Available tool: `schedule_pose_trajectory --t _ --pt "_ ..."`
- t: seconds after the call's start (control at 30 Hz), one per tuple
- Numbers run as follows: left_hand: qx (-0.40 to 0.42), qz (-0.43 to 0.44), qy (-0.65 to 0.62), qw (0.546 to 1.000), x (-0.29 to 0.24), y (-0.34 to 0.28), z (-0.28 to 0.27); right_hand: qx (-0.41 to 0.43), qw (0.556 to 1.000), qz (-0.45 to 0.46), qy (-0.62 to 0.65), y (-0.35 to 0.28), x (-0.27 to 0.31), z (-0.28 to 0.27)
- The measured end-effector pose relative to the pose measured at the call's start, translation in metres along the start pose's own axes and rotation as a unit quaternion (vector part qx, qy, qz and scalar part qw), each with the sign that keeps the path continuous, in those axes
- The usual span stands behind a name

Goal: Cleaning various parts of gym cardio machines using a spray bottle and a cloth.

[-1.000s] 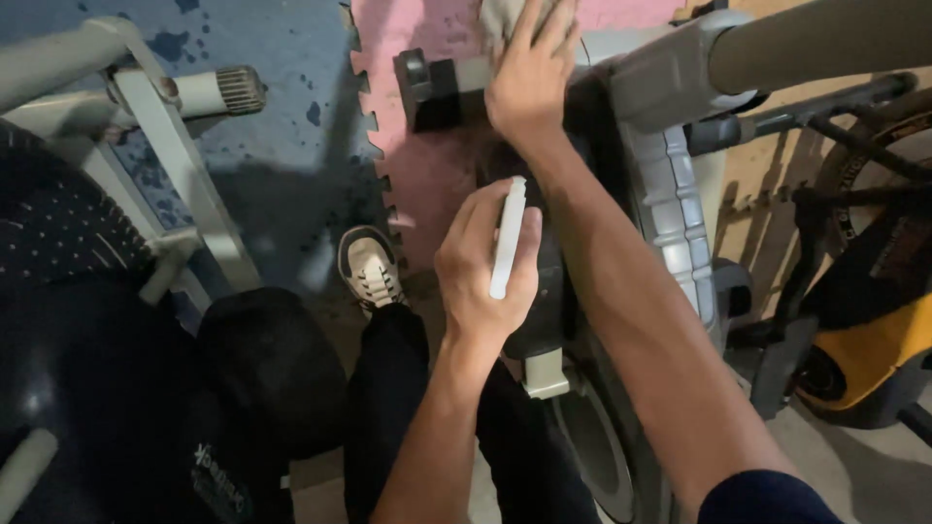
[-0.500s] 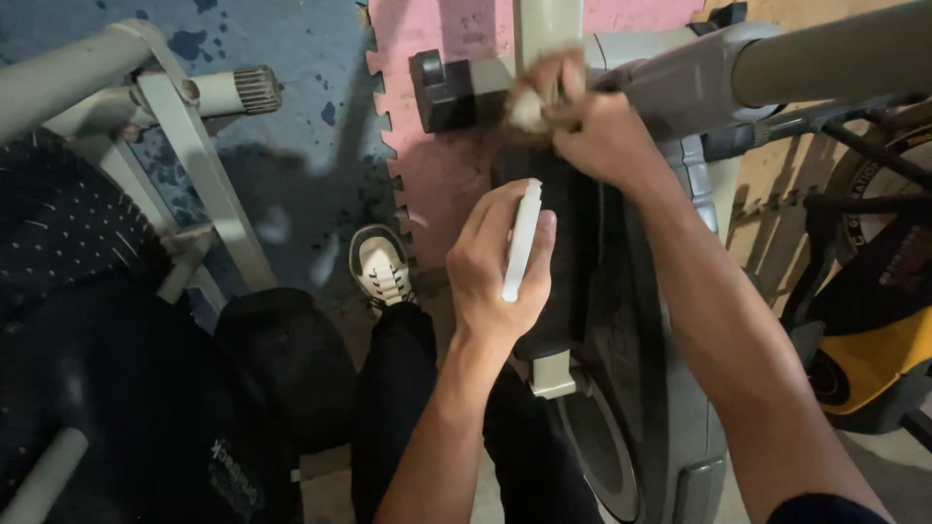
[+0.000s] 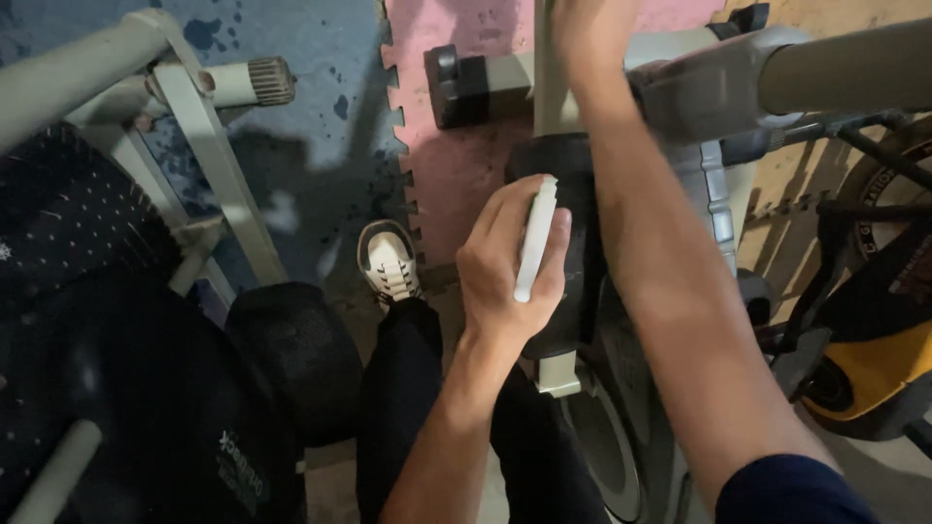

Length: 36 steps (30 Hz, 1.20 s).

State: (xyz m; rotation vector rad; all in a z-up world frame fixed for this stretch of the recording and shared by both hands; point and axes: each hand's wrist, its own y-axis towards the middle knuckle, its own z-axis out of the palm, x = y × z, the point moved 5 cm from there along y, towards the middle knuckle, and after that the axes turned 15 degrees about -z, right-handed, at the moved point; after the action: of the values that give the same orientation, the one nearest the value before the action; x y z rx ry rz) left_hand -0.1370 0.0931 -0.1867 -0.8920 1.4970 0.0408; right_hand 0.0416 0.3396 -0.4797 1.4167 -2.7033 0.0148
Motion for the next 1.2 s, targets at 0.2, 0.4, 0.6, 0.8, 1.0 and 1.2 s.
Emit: schedule_pose_trajectory --t 0.2,0.4,0.6,0.8,1.0,1.2 --pt "-0.004 -0.002 -0.023 1.0 0.002 0.004 -0.002 -0.064 0.978 -0.159 -0.117 0.009 0.162 -0.177" --pt "-0.002 -0.017 -0.016 1.0 -0.002 0.01 -0.003 -0.036 0.987 -0.112 0.113 0.018 0.078 -0.108" --pt "-0.013 0.009 -0.025 1.0 -0.002 0.009 -0.005 -0.131 0.988 0.048 0.063 0.025 0.038 -0.068" --pt "-0.006 -0.014 -0.028 0.999 -0.005 0.014 -0.013 0.02 0.997 0.052 0.05 0.005 0.118 -0.169" --pt "-0.015 -0.004 -0.044 0.999 -0.01 0.018 -0.013 -0.06 0.992 -0.047 -0.098 0.027 0.053 -0.138" --pt "-0.01 -0.006 -0.039 0.999 -0.013 0.024 -0.007 -0.107 0.952 0.178 0.223 0.066 -0.011 -0.003"
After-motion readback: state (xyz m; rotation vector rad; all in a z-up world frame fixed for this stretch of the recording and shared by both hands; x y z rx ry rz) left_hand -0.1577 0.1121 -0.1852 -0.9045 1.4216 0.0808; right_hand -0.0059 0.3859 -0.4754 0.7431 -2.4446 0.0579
